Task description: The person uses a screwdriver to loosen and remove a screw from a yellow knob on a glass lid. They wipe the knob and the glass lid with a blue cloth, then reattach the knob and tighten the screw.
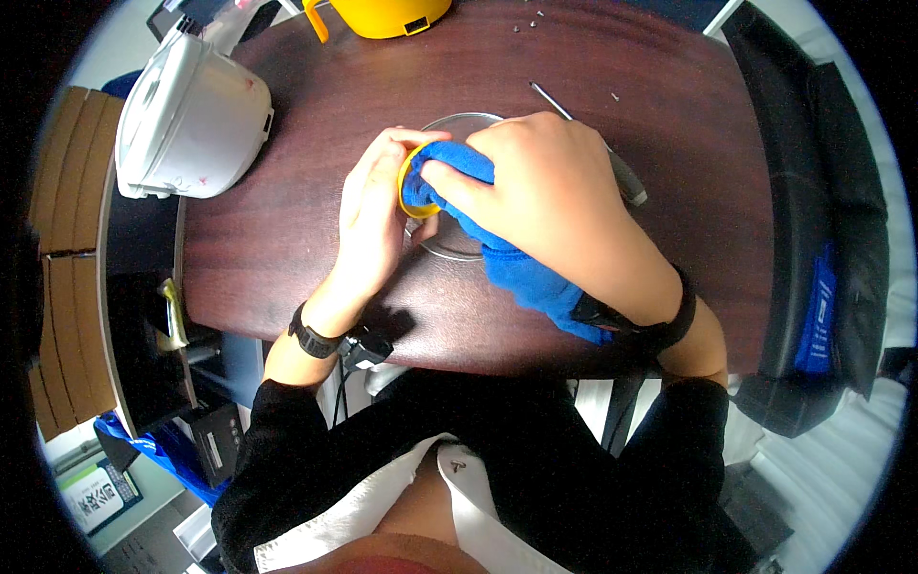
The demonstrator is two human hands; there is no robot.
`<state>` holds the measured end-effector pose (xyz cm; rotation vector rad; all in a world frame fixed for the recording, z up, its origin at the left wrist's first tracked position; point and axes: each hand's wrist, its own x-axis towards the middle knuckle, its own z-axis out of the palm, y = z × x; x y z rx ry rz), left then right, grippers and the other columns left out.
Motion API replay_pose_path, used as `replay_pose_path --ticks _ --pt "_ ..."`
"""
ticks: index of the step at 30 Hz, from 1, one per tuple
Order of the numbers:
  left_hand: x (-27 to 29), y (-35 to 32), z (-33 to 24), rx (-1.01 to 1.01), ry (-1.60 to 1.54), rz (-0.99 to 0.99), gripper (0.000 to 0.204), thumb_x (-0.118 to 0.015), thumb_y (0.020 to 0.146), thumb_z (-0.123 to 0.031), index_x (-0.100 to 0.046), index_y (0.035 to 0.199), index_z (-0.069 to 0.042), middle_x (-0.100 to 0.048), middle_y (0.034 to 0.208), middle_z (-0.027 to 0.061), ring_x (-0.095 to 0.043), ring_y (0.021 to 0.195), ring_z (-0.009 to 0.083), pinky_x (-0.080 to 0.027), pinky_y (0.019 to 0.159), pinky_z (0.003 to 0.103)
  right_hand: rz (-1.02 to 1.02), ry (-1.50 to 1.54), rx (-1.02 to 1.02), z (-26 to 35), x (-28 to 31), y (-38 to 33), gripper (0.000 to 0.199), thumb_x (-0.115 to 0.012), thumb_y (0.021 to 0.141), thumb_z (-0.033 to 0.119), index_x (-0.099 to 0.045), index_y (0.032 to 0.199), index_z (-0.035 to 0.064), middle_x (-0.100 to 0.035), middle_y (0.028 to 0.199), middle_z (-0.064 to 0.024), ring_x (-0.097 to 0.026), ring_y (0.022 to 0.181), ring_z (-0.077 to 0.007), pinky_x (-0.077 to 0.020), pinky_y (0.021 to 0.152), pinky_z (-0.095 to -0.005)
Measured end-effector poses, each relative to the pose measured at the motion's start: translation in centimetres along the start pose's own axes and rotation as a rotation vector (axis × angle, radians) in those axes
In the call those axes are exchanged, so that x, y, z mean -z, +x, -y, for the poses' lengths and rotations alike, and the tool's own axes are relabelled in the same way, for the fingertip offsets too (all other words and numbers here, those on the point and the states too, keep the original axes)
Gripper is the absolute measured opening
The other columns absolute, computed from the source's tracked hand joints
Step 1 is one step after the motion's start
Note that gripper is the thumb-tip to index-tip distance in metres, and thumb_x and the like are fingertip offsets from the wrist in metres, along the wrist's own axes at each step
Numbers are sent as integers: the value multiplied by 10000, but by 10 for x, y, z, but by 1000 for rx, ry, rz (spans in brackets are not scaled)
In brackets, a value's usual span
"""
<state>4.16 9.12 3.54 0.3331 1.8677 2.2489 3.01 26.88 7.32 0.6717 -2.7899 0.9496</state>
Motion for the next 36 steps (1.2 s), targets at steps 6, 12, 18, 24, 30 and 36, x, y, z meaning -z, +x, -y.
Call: replay_pose_path --ticks 6,12,18,24,30,36 --pt "4 13 22 -358 285 -59 356 -361 1037 -268 -630 1031 -35 -602 840 25 -481 579 46 -393 485 206 113 -77 -140 1 7 0 473 -590 880 458 -701 673 48 -625 575 -139 -643 521 -283 -522 544 -364" --pt "10 12 -2 -25 25 -140 456 -305 1034 -352 -597 1085 -5 -603 777 40 -475 508 66 -313 403 193 43 -168 -206 -15 19 6 501 -562 904 484 -711 727 39 -628 586 -135 -657 557 -279 -529 563 -375" --pt "7 10 3 22 -94 -86 420 -300 1035 -304 -606 1065 -18 -576 750 38 -446 468 65 -312 378 189 -79 -4 -20 -5 -4 3 482 -567 926 465 -711 705 62 -612 557 -116 -633 502 -262 -504 512 -356" --pt "13 12 -4 -24 42 -137 449 -322 1027 -342 -604 1083 2 -618 758 55 -459 472 80 -320 401 197 168 -107 -32 -4 -12 -4 529 -586 916 460 -648 594 45 -581 508 -120 -595 446 -266 -493 484 -368" --pt "14 14 -3 -39 -11 -147 435 -311 1028 -315 -617 1057 -8 -597 739 39 -448 471 62 -327 406 187 109 72 -91 3 10 -1 490 -609 903 459 -681 652 44 -603 551 -143 -626 501 -277 -500 524 -372" --pt "5 14 7 8 1 10 395 -320 1031 -272 -613 1040 -7 -547 682 2 -436 458 39 -333 395 181 -74 -85 71 2 -11 -3 486 -637 870 504 -706 728 44 -634 600 -120 -636 521 -246 -492 506 -340"
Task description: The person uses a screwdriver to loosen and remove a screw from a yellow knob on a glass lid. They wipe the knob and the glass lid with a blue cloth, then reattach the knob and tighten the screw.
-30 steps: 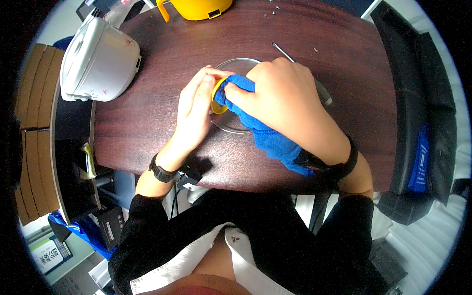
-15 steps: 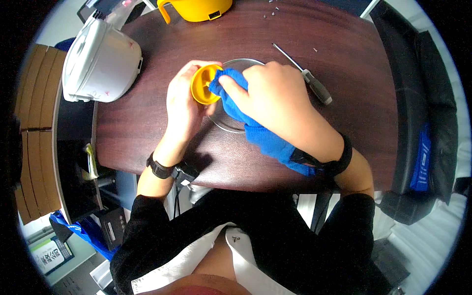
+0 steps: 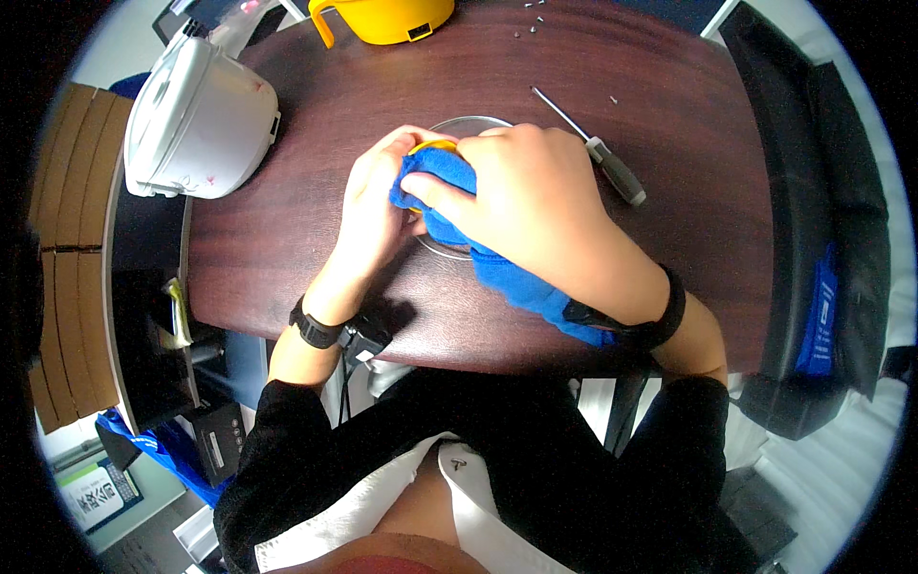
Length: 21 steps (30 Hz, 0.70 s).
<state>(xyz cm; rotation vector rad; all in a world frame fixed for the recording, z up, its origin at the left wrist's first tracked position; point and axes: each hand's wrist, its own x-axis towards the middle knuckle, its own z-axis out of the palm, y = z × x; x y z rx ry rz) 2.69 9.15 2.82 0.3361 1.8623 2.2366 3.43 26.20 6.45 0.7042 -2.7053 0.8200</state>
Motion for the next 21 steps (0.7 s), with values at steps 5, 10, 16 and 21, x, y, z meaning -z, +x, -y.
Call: replay_pose_path --ticks 5,10,16,21 --pt "2 -2 0 83 33 24 378 -330 1025 -293 -596 996 -26 -528 678 -12 -429 471 36 -323 401 189 30 -53 -36 -4 2 2 524 -643 848 549 -710 699 51 -633 587 -103 -636 504 -229 -502 502 -328" --pt "6 -1 -1 97 135 7 382 -336 1016 -301 -609 1005 -34 -535 700 -11 -437 498 40 -326 412 193 65 -213 -189 -13 12 8 579 -611 851 579 -703 658 41 -640 593 -143 -663 541 -295 -538 542 -367" --pt "3 -3 -11 -59 159 -55 327 -395 1018 -242 -639 1038 -26 -609 831 13 -518 662 51 -413 561 192 -75 -243 -137 -32 20 2 551 -612 852 565 -736 780 34 -669 685 -185 -687 648 -326 -553 628 -402" --pt "7 -1 0 -87 169 -25 197 -503 1000 -154 -616 1068 -8 -637 931 22 -569 820 67 -466 722 213 85 244 -187 -7 23 4 494 -619 872 527 -743 797 54 -654 622 -132 -664 564 -286 -530 569 -352"
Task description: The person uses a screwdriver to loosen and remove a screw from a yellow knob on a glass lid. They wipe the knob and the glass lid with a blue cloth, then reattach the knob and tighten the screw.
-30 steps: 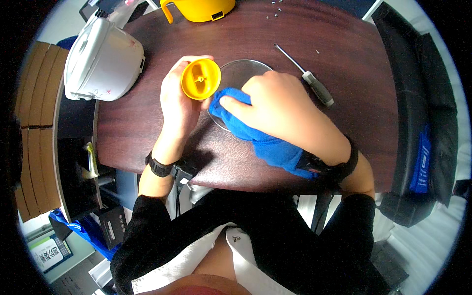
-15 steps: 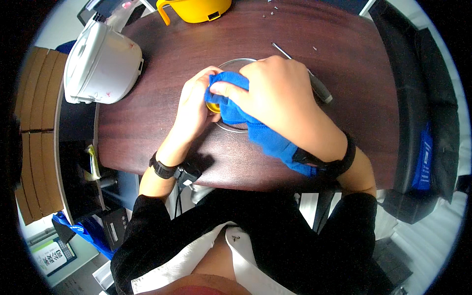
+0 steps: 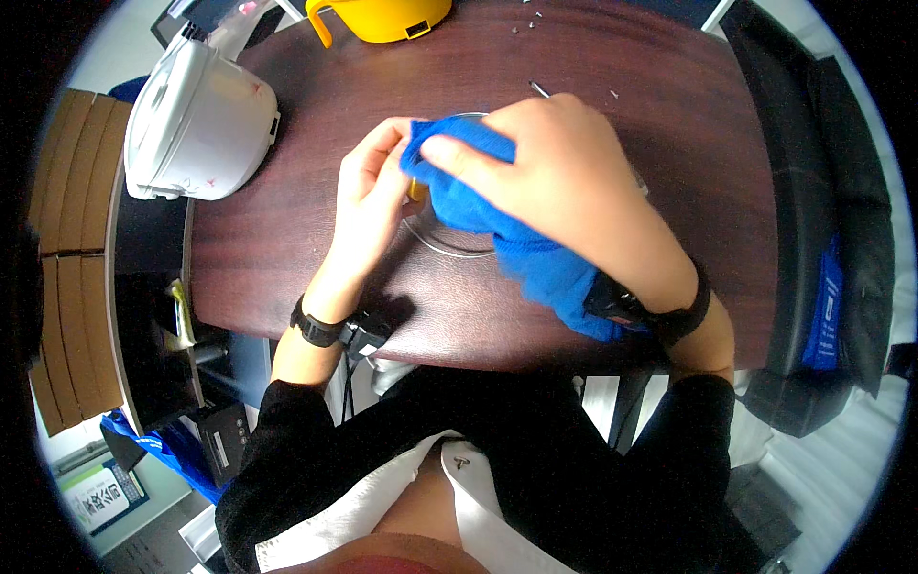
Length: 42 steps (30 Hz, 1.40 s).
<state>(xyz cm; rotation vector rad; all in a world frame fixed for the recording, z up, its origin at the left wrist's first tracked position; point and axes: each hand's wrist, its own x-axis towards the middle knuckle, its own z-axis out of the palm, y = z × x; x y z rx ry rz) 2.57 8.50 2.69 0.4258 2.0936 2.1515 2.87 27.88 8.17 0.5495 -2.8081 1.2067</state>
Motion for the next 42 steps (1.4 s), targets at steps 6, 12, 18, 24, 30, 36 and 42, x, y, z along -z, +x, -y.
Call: replay_pose_path --ticks 6,12,18,24,30,36,42 --pt "0 -1 4 -96 -16 -10 179 -572 979 -171 -604 1031 -3 -640 897 26 -577 800 72 -489 719 230 19 -104 -36 4 -8 -1 512 -600 881 542 -734 762 62 -653 613 -126 -678 573 -270 -540 578 -360" --pt "-10 -6 -4 -245 84 -3 139 -598 963 -151 -618 993 -17 -618 855 11 -558 754 74 -478 712 221 -169 -485 -121 -35 5 21 581 -578 863 590 -710 686 53 -655 634 -154 -684 611 -295 -545 608 -386" --pt "5 2 1 -100 -87 -60 197 -581 977 -163 -590 1112 -19 -625 882 25 -556 677 38 -431 482 175 -121 -80 -229 -31 47 16 561 -616 863 559 -684 652 44 -605 572 -94 -630 543 -171 -504 557 -308" --pt "1 8 2 -117 -46 -60 185 -566 981 -133 -594 1115 -9 -628 907 45 -575 714 62 -490 536 197 -304 57 -258 -40 105 -10 468 -625 915 481 -661 695 70 -583 609 19 -538 550 -69 -432 557 -236" --pt "6 18 4 -56 99 0 253 -584 977 -171 -596 1150 13 -645 995 74 -621 840 107 -547 658 245 -450 -102 -435 -97 153 -63 489 -614 918 498 -674 712 58 -581 617 24 -538 577 -73 -443 587 -242" --pt "-36 54 -27 -286 590 264 227 -666 894 -181 -658 995 23 -625 882 121 -640 798 188 -533 720 296 -475 -548 -582 -142 166 -123 508 -596 900 536 -645 943 32 -682 832 -200 -680 785 -346 -512 709 -409" --pt "-114 111 -12 -517 873 588 235 -672 848 -197 -639 963 5 -656 908 190 -656 878 335 -523 792 398 -514 -635 -518 -163 136 -153 626 -677 845 509 -502 1246 62 -662 1056 -236 -663 960 -391 -512 817 -441"
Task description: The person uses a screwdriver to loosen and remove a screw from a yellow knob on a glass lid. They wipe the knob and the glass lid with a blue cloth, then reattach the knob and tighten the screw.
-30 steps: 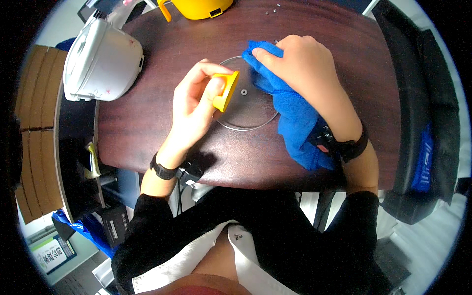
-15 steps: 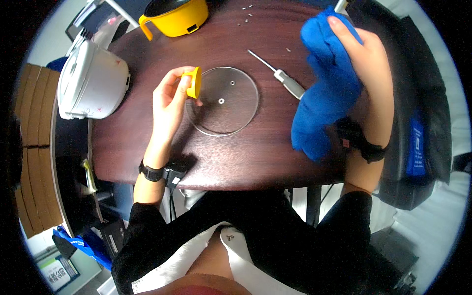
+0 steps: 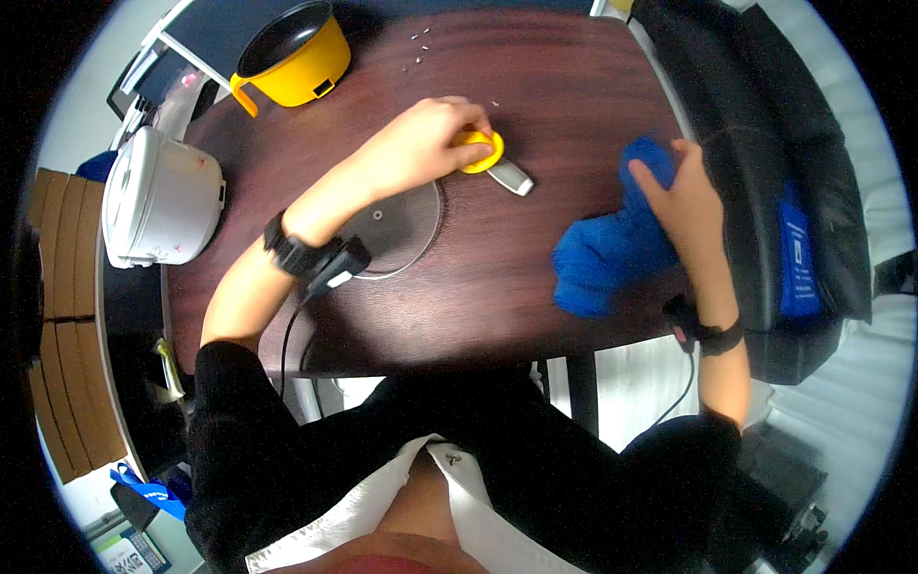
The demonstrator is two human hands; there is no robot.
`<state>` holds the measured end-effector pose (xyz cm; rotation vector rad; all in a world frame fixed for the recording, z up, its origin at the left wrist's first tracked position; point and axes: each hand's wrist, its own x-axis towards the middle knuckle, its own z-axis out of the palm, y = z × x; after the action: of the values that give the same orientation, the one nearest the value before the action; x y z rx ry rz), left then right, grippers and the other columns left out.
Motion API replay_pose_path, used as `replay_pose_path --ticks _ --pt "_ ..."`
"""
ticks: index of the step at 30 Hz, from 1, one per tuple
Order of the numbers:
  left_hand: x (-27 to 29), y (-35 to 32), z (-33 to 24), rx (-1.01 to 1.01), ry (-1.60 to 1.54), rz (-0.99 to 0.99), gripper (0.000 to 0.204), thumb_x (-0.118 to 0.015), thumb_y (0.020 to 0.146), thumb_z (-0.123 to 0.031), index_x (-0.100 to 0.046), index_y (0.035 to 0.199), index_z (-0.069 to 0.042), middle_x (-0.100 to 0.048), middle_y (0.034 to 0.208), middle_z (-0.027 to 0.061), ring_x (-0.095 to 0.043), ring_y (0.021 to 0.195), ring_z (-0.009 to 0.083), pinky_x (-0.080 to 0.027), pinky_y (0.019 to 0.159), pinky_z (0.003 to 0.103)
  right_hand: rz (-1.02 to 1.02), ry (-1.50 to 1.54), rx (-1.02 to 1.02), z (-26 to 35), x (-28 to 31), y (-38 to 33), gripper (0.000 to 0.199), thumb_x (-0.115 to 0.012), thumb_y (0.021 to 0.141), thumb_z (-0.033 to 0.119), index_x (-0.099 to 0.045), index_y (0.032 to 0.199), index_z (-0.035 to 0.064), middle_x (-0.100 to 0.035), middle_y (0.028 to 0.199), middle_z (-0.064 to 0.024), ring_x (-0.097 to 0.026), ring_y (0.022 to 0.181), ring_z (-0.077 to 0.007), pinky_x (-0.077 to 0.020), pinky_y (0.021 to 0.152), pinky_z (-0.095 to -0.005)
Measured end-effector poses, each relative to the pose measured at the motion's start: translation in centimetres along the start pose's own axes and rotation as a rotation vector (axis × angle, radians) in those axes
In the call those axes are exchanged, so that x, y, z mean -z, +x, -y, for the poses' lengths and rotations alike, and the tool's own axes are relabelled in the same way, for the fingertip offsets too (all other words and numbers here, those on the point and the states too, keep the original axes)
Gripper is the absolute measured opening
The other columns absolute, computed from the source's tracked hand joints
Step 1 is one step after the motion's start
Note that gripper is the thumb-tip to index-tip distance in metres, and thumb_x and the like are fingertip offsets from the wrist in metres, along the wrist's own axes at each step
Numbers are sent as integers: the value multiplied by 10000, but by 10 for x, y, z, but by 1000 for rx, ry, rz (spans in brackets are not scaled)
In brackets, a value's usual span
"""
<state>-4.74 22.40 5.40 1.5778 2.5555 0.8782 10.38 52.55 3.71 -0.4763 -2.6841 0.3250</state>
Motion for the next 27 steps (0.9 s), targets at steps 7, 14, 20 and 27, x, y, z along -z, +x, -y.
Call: replay_pose_path --ticks 7,14,20,27 --pt "-45 67 10 55 87 86 295 -712 802 -253 -642 946 -4 -680 928 195 -661 912 358 -529 795 426 129 214 91 13 29 -31 674 -773 758 240 -452 1282 -37 -568 1209 -278 -571 1145 -405 -465 947 -429" --pt "-60 86 51 49 -30 73 246 -696 847 -230 -652 994 -38 -691 897 160 -675 859 315 -524 768 392 313 392 11 -18 31 -41 588 -691 833 179 -415 1318 -6 -554 1251 -278 -579 1133 -406 -456 944 -422" --pt "-44 88 74 158 198 103 252 -697 781 -155 -667 1002 -37 -691 952 177 -661 930 343 -528 822 419 36 339 13 -36 26 -61 608 -667 877 255 -384 1365 29 -491 1336 -217 -547 1173 -366 -417 993 -422" --pt "-54 91 93 125 283 154 149 -689 776 -135 -676 868 -19 -681 822 171 -676 823 330 -534 756 400 238 506 -169 -25 36 -66 526 -689 850 226 -480 1268 -17 -608 1161 -211 -606 1084 -353 -452 941 -406"
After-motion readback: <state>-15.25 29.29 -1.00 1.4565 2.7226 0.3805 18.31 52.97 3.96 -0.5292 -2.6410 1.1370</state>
